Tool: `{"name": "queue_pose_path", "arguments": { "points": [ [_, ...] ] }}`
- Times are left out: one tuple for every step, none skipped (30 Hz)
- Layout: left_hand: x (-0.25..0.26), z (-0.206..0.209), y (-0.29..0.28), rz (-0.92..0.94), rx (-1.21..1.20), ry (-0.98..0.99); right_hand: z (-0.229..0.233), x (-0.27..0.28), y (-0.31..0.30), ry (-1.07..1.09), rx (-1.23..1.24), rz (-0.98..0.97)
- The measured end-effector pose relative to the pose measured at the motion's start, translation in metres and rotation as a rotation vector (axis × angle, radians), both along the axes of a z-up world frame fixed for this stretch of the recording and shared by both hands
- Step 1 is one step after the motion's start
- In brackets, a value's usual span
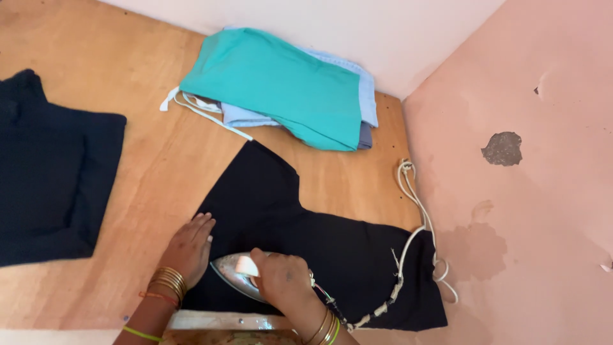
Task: The person irons a black garment on a wooden table. They smooth the fabric with one hand while moving the iron with the other, then fold the garment and place it on a stack of other clothes.
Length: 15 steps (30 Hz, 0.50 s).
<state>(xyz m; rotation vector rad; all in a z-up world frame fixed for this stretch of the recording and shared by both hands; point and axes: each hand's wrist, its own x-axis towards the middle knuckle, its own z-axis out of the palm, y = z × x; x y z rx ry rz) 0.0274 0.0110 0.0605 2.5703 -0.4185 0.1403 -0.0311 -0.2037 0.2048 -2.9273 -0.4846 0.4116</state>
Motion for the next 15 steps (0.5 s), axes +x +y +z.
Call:
{"name": "queue_pose_path", "arguments": {
  "points": [
    [-0.001,0.001,0.000,-0.004,0.035,-0.002,0.000,-0.005,-0.005,0.016,0.000,-0.028],
    [-0.001,0.003,0.000,-0.005,0.073,-0.009,-0.001,-0.006,-0.011,0.026,0.003,-0.052],
    [-0.003,0.006,-0.002,-0.011,0.127,-0.006,0.000,-0.008,-0.018,0.037,0.005,-0.076],
    [-0.003,0.009,-0.003,-0.020,0.182,-0.006,0.001,-0.010,-0.027,0.037,0.004,-0.099],
    [-0.003,0.012,-0.004,-0.030,0.236,-0.005,0.003,-0.012,-0.038,0.038,0.002,-0.122],
    [-0.004,0.013,-0.005,-0.023,0.244,-0.008,0.005,-0.017,-0.050,0.041,0.000,-0.147],
    [-0.004,0.015,-0.005,-0.015,0.252,-0.010,0.007,-0.022,-0.062,0.086,-0.036,-0.212],
    [-0.003,0.017,-0.006,-0.006,0.260,-0.015,0.009,-0.027,-0.075,0.129,-0.073,-0.274],
    [-0.002,0.018,-0.006,-0.002,0.261,-0.006,0.010,-0.031,-0.089,0.172,-0.110,-0.337],
    [-0.003,0.018,-0.007,0.005,0.261,0.005,0.011,-0.035,-0.106,0.173,-0.117,-0.390],
    [-0.003,0.018,-0.008,0.012,0.262,0.017,0.012,-0.041,-0.123,0.173,-0.124,-0.444],
    [-0.003,0.020,-0.008,0.018,0.267,0.025,0.012,-0.044,-0.138,0.172,-0.129,-0.496],
    [-0.002,0.021,-0.007,0.025,0.271,0.033,0.012,-0.047,-0.153,0.200,-0.155,-0.546],
    [-0.003,0.022,-0.008,0.031,0.274,0.042,0.012,-0.049,-0.168,0.228,-0.183,-0.596],
    [-0.005,0.022,-0.009,0.040,0.270,0.038,0.011,-0.051,-0.180,0.255,-0.211,-0.647]
  ]
}}
